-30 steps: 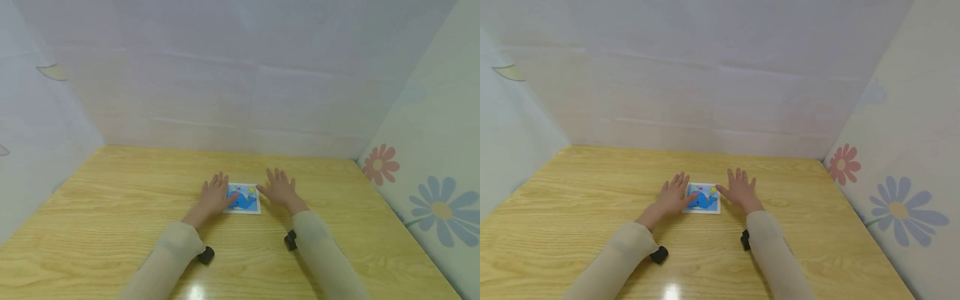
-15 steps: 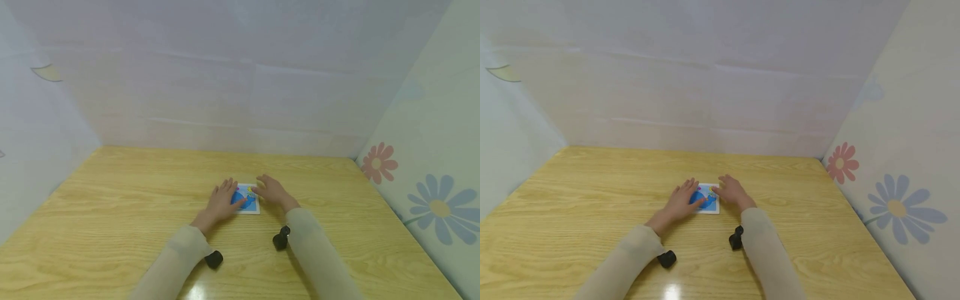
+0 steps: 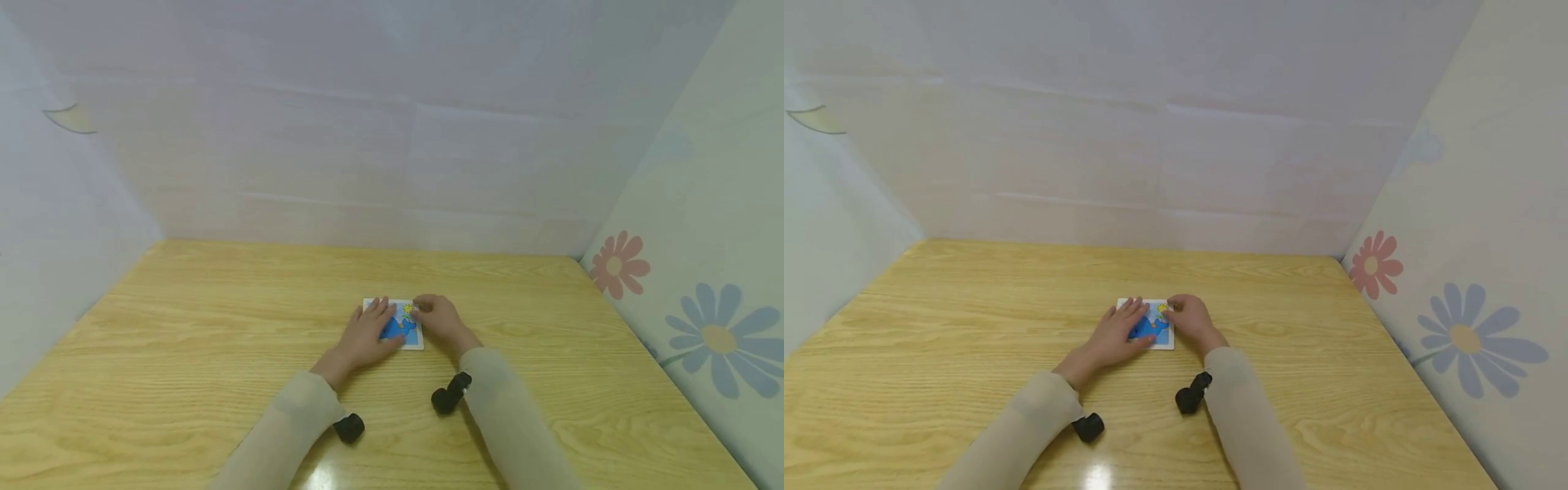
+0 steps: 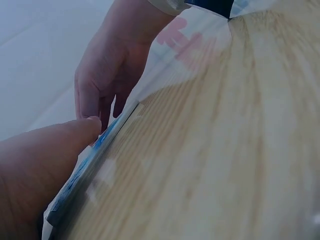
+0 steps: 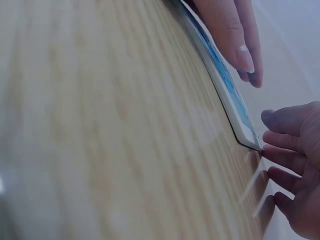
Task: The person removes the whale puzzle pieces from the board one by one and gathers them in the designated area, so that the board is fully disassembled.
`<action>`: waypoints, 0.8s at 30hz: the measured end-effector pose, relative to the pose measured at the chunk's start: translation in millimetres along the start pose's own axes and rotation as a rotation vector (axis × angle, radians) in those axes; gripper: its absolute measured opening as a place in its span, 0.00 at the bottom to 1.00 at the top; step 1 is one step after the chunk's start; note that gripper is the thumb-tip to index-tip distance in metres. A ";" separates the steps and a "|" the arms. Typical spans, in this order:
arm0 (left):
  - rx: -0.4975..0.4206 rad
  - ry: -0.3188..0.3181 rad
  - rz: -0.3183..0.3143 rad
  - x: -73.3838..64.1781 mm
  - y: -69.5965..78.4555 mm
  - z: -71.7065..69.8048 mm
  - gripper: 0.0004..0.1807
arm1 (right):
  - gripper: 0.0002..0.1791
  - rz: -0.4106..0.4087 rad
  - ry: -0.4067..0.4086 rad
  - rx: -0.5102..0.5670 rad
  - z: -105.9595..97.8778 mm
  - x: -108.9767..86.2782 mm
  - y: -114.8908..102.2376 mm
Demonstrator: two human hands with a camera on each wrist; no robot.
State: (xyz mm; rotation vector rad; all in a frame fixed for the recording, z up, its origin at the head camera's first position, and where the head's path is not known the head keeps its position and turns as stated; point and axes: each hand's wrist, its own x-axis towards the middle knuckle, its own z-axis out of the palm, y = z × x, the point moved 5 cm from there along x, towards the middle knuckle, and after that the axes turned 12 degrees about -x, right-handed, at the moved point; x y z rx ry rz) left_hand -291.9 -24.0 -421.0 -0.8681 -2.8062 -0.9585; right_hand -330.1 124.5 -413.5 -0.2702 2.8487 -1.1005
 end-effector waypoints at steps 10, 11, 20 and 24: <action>0.033 -0.068 0.050 -0.8 2.6 4.5 0.32 | 0.17 -0.044 0.088 -0.073 1.2 1.3 2.9; 0.048 -0.075 0.053 -0.7 2.3 5.2 0.32 | 0.17 -0.042 0.093 -0.082 1.1 1.3 2.7; 0.073 -0.099 0.076 -1.6 1.9 7.0 0.28 | 0.16 -0.036 0.102 -0.106 1.6 2.0 2.5; 0.079 -0.106 0.074 -1.5 1.0 7.7 0.28 | 0.14 -0.040 0.097 -0.120 3.1 3.5 2.8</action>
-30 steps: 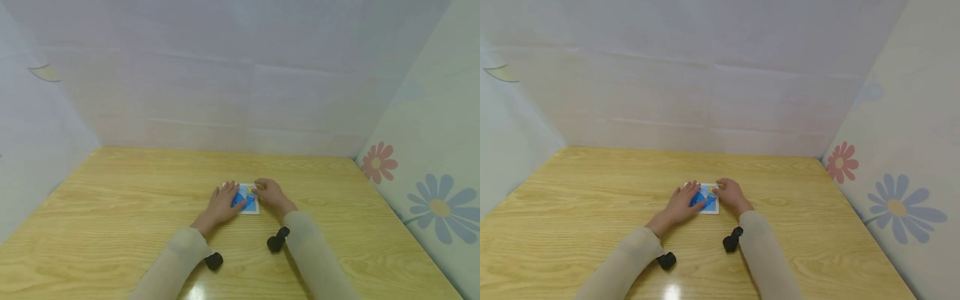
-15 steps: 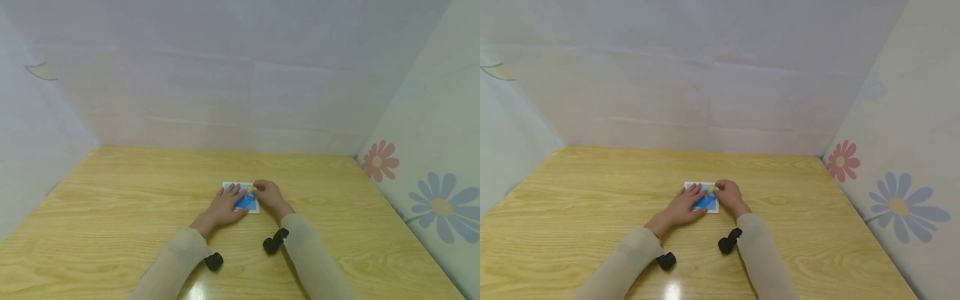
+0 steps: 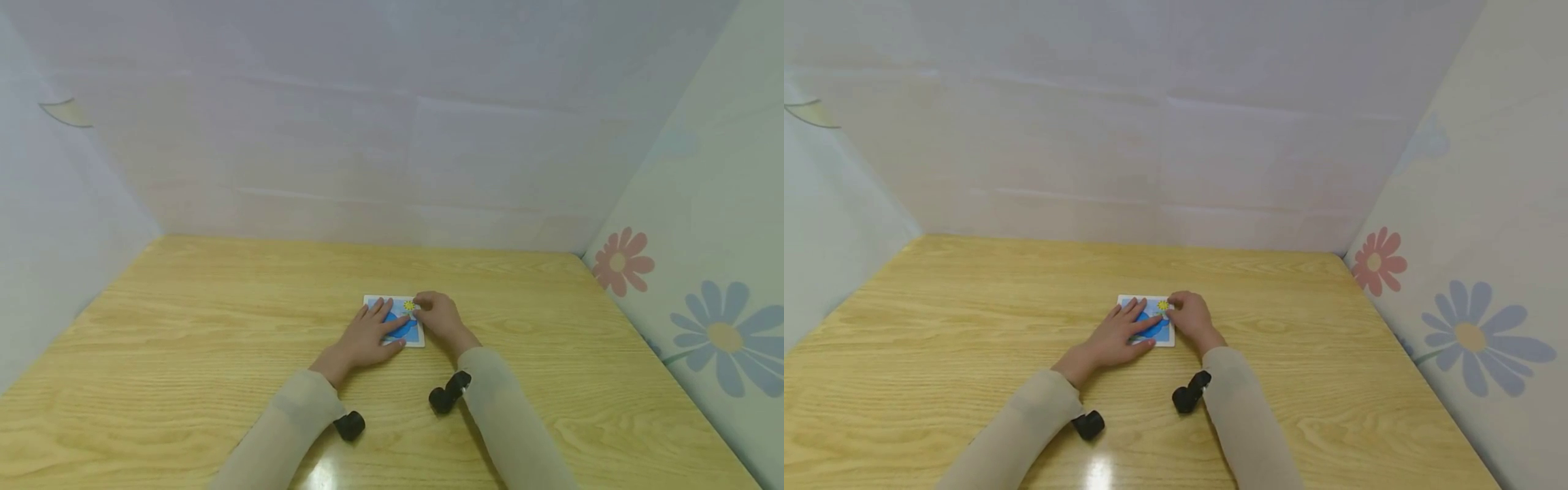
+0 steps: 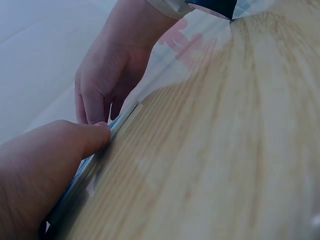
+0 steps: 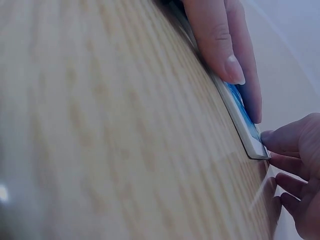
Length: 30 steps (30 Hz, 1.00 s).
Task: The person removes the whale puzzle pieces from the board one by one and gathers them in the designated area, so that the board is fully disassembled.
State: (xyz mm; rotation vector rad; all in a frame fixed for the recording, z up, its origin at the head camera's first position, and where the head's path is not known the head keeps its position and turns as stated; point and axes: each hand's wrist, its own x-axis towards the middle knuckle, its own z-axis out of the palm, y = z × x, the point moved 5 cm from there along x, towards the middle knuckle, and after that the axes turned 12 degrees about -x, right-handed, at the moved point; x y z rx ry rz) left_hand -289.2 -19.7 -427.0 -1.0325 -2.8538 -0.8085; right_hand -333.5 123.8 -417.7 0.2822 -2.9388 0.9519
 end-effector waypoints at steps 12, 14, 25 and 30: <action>0.007 -0.012 -0.013 0.6 -2.1 1.4 0.28 | 0.13 -0.018 -0.030 -0.045 -1.2 2.3 -8.7; 0.011 -0.013 -0.014 0.4 -2.2 1.5 0.28 | 0.13 -0.020 -0.040 -0.051 -1.3 2.1 -10.1; -0.008 -0.029 -0.012 -1.1 -0.1 2.3 0.28 | 0.10 -0.026 0.004 -0.043 0.2 2.4 -5.8; -0.012 -0.032 -0.022 -1.2 1.2 1.3 0.29 | 0.09 0.025 0.049 0.020 -1.1 2.9 -2.6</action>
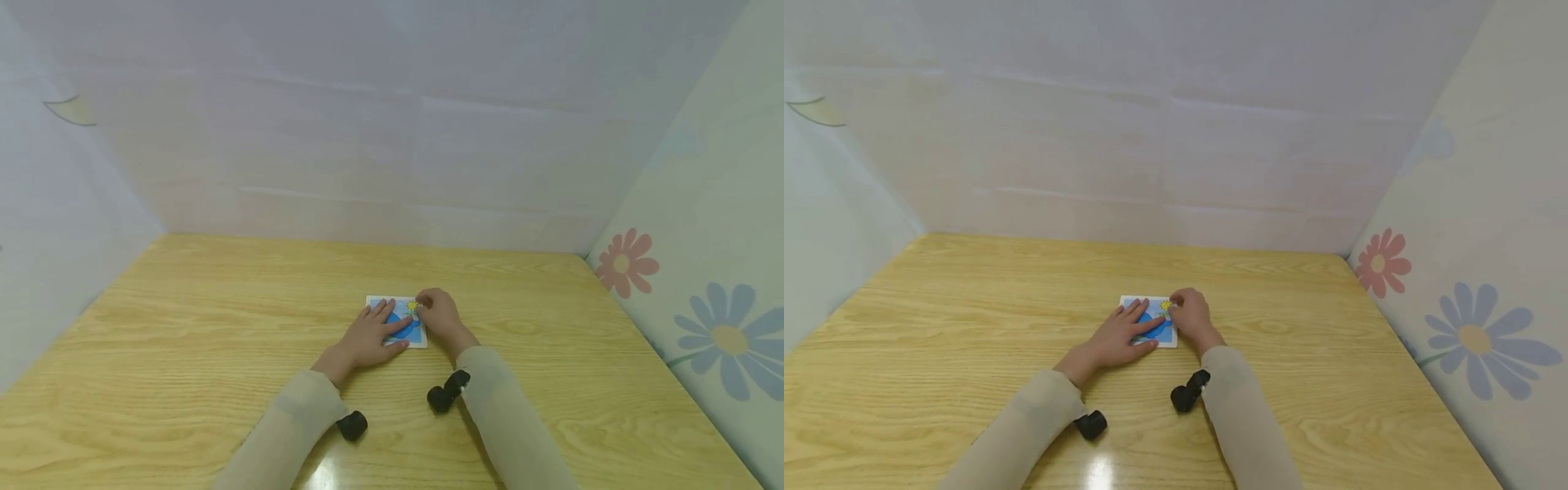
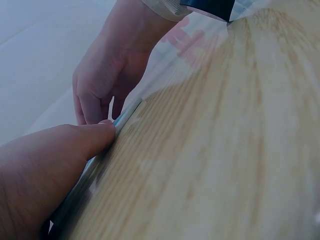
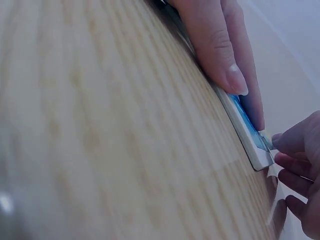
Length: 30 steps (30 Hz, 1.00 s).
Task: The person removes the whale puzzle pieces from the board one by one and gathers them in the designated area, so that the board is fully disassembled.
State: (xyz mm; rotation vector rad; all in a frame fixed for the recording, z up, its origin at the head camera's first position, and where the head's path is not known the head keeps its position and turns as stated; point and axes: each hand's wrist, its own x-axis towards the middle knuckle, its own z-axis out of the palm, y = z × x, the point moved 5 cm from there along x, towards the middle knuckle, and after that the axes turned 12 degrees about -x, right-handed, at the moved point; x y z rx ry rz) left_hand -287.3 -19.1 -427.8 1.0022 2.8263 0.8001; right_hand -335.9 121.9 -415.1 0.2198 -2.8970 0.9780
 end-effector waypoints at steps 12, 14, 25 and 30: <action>0.008 -0.006 -0.012 0.2 0.4 -0.5 0.29 | 0.08 0.066 0.008 0.126 2.4 3.8 4.9; 0.011 -0.004 -0.010 0.3 0.3 -0.5 0.29 | 0.09 0.076 -0.003 0.137 2.9 3.9 5.5; 0.019 -0.014 -0.014 1.0 0.2 0.4 0.29 | 0.09 0.094 0.000 0.154 2.7 6.2 10.9; 0.007 -0.015 -0.023 1.0 0.3 0.8 0.29 | 0.10 0.132 0.018 0.191 1.3 7.5 13.9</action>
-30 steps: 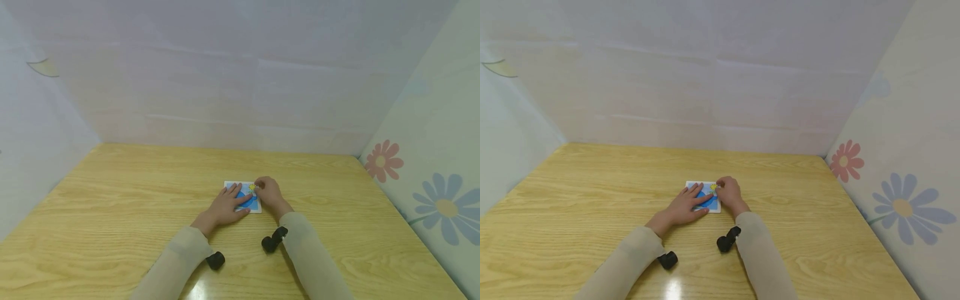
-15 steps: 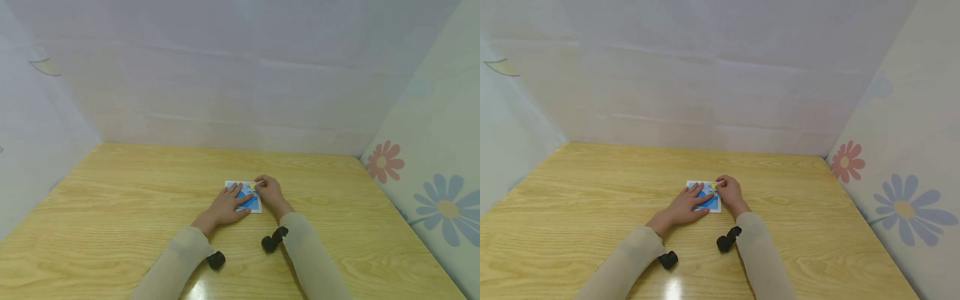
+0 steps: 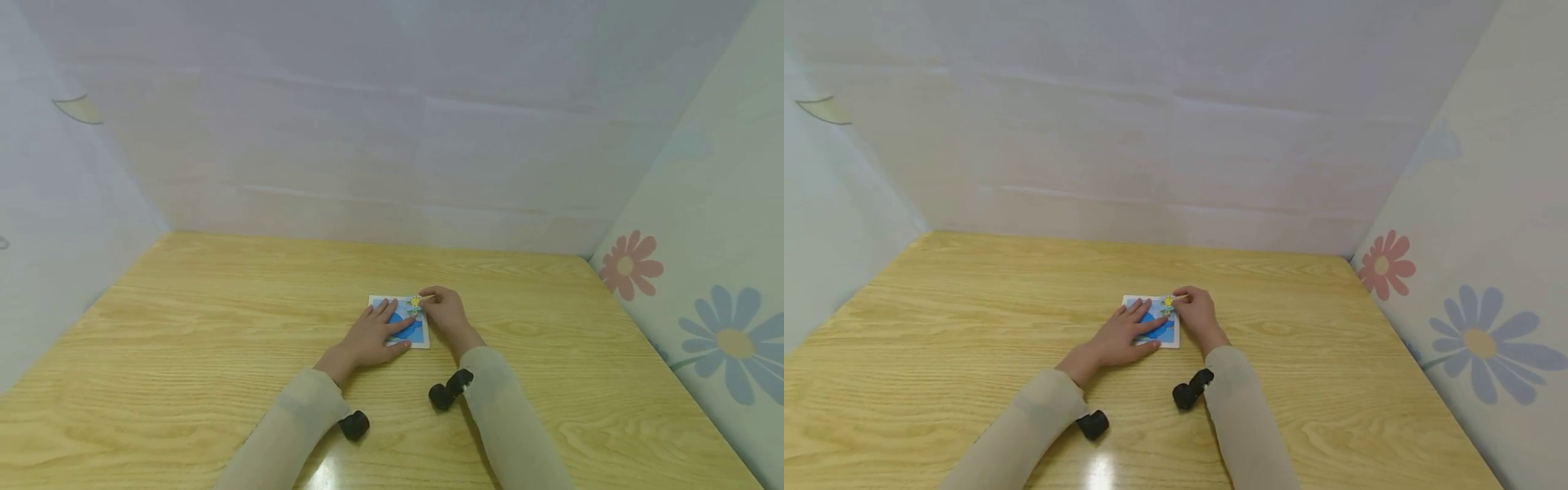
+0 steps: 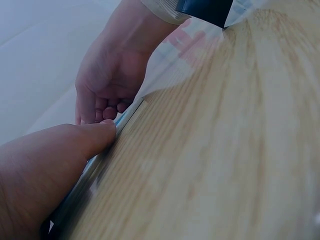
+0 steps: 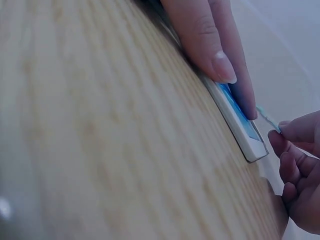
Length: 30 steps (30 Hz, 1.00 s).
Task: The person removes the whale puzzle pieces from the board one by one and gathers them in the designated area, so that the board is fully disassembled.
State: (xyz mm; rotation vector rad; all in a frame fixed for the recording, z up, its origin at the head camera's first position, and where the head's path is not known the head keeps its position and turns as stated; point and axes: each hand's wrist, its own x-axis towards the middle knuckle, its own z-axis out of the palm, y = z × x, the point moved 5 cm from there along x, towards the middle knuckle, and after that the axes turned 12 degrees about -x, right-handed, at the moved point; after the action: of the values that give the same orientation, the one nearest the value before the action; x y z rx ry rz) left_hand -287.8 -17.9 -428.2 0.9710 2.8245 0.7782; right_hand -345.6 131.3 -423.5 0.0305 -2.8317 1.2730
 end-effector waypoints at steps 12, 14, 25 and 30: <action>0.010 -0.008 -0.001 -0.9 -0.4 -0.5 0.29 | 0.13 0.092 -0.001 0.226 -5.6 2.2 6.9; 0.015 -0.007 -0.001 -1.2 -1.1 -0.8 0.29 | 0.13 0.106 -0.004 0.266 -7.8 2.7 8.8; 0.007 0.003 -0.008 -2.8 -4.5 -0.5 0.30 | 0.14 0.093 -0.027 0.205 -34.6 -0.5 14.6; -0.003 0.007 0.006 -2.9 -3.0 -0.9 0.30 | 0.15 0.049 -0.040 0.180 -51.5 -4.0 15.6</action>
State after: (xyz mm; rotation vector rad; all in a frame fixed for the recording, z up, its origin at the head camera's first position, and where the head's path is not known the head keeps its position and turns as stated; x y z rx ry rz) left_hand -287.3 -22.0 -429.1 0.9781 2.8267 0.7881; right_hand -340.7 180.1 -401.2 -0.0079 -2.7571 1.5512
